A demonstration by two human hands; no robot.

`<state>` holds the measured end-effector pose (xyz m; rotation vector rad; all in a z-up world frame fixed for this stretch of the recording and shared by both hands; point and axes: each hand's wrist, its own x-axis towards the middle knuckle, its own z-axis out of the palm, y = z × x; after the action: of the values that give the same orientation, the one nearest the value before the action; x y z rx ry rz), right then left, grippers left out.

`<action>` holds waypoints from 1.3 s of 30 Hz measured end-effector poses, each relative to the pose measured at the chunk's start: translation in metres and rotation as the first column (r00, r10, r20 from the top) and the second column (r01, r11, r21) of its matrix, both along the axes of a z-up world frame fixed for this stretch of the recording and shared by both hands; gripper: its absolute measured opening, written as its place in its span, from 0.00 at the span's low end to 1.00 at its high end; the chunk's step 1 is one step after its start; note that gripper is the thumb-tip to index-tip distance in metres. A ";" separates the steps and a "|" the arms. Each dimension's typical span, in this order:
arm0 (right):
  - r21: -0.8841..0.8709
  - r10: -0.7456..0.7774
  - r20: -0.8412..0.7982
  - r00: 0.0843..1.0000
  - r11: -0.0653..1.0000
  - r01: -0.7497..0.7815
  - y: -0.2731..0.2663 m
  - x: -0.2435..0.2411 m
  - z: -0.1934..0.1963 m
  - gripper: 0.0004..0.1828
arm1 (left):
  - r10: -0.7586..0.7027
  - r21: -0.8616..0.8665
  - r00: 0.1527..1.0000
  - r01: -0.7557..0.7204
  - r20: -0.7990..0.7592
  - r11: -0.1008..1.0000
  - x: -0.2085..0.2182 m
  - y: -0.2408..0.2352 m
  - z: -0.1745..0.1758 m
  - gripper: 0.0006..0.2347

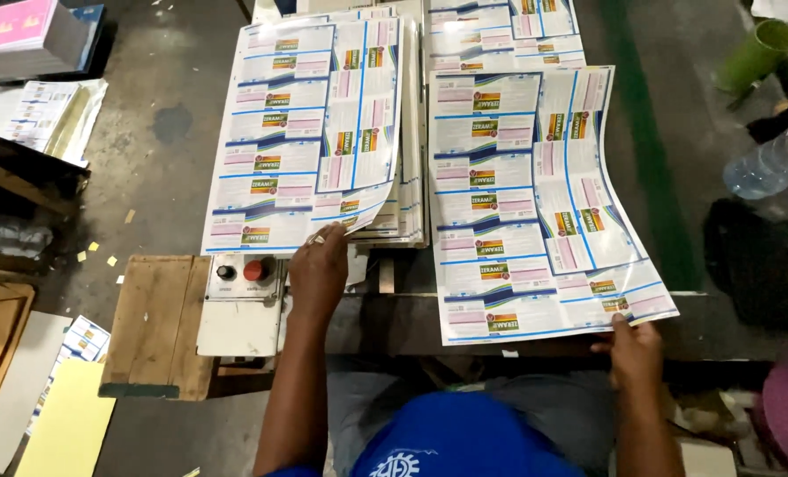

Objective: Manually organizing and stacking printed sheets on a machine bed.

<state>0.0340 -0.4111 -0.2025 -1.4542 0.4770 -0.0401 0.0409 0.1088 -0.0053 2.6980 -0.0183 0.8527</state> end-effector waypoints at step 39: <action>0.313 0.639 0.075 0.765 0.714 -0.627 0.203 0.071 0.068 0.30 | -0.309 -0.106 0.929 0.335 0.203 0.936 -0.003 -0.127 -0.015 0.10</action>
<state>0.1046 -0.2086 -0.1341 -1.2266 -0.0181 0.6007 0.0376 -0.0184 -0.0204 2.3860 -0.4178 0.9538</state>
